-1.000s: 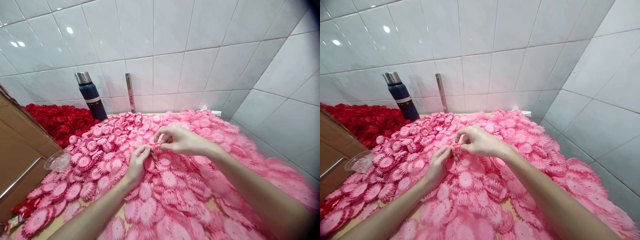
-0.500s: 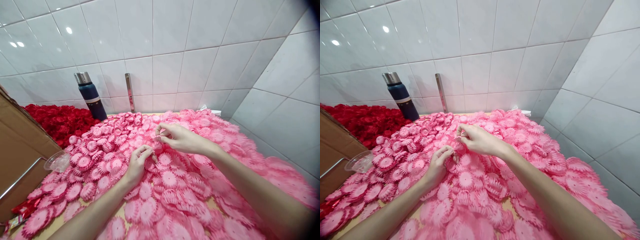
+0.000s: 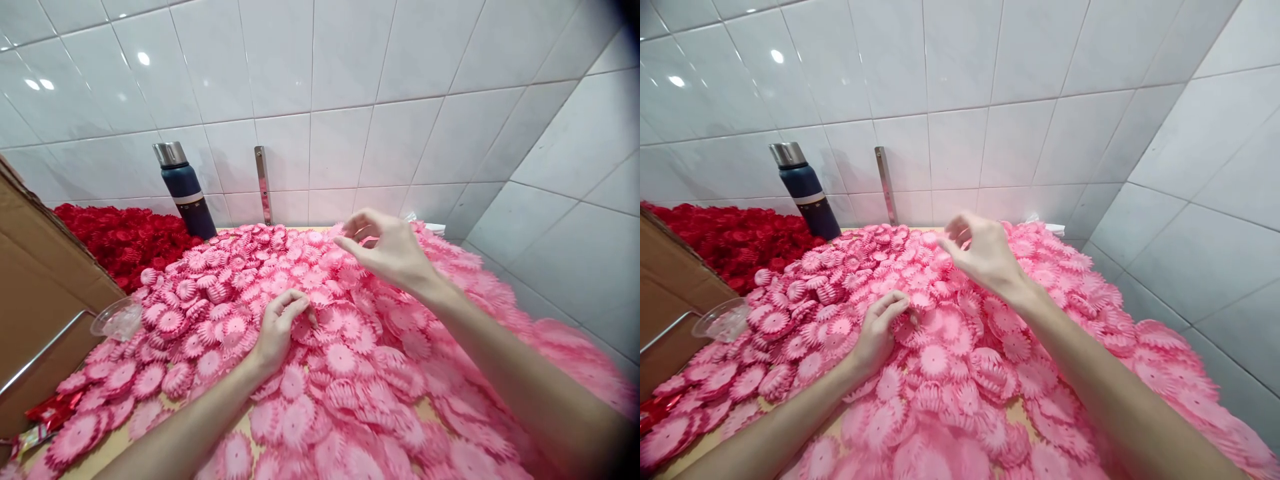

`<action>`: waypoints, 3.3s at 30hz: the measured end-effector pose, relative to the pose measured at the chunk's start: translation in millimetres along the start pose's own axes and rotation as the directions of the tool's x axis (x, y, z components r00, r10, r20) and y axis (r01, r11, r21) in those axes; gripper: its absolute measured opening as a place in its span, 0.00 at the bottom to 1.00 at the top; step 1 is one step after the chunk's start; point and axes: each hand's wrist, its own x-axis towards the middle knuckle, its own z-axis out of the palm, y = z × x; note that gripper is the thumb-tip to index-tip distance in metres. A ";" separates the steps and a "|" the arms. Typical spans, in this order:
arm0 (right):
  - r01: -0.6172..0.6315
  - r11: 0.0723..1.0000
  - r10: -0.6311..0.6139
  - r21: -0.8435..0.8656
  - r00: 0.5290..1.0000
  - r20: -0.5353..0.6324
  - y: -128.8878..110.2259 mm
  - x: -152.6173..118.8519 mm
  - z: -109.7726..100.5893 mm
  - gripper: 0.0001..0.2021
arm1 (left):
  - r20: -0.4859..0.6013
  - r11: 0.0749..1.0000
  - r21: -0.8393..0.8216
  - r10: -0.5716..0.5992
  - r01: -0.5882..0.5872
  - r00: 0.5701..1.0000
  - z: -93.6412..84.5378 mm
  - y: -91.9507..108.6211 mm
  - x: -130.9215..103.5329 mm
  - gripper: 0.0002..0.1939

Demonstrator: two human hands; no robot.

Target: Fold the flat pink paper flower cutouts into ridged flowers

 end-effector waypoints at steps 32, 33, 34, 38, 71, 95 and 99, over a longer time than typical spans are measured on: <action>0.101 0.992 -0.123 0.070 0.829 0.546 -6.9 -9.8 18.3 0.06 | -0.017 0.998 0.066 0.018 -0.017 1.000 -0.9 0.7 -0.3 0.10; 0.110 0.991 -0.137 0.081 0.825 0.548 -7.0 -9.5 18.5 0.06 | -0.015 0.997 0.080 0.023 -0.022 1.000 -0.6 1.7 -0.6 0.10; 0.114 0.989 -0.148 0.095 0.820 0.553 -7.0 -9.2 18.6 0.05 | -0.008 0.996 0.089 0.024 -0.023 1.000 -0.2 3.1 -0.9 0.10; 0.052 0.987 -0.128 0.149 0.817 0.562 -6.9 -9.4 18.1 0.07 | -0.019 0.999 0.024 0.023 -0.023 1.000 2.2 8.1 -1.2 0.10; -0.085 0.936 -0.016 0.341 0.959 0.282 0.6 -2.3 16.4 0.04 | 0.016 0.990 0.119 0.080 -0.081 0.997 -0.7 -4.9 0.3 0.14; -0.140 0.951 -0.007 0.276 0.881 0.473 -2.2 -7.8 19.3 0.14 | 0.043 0.981 0.171 0.085 -0.092 0.995 -1.2 -2.6 -0.5 0.11; -0.096 0.973 0.096 0.210 0.995 0.008 1.9 -2.1 13.3 0.15 | 0.006 0.978 0.174 0.113 -0.112 0.994 -1.1 -5.2 0.4 0.10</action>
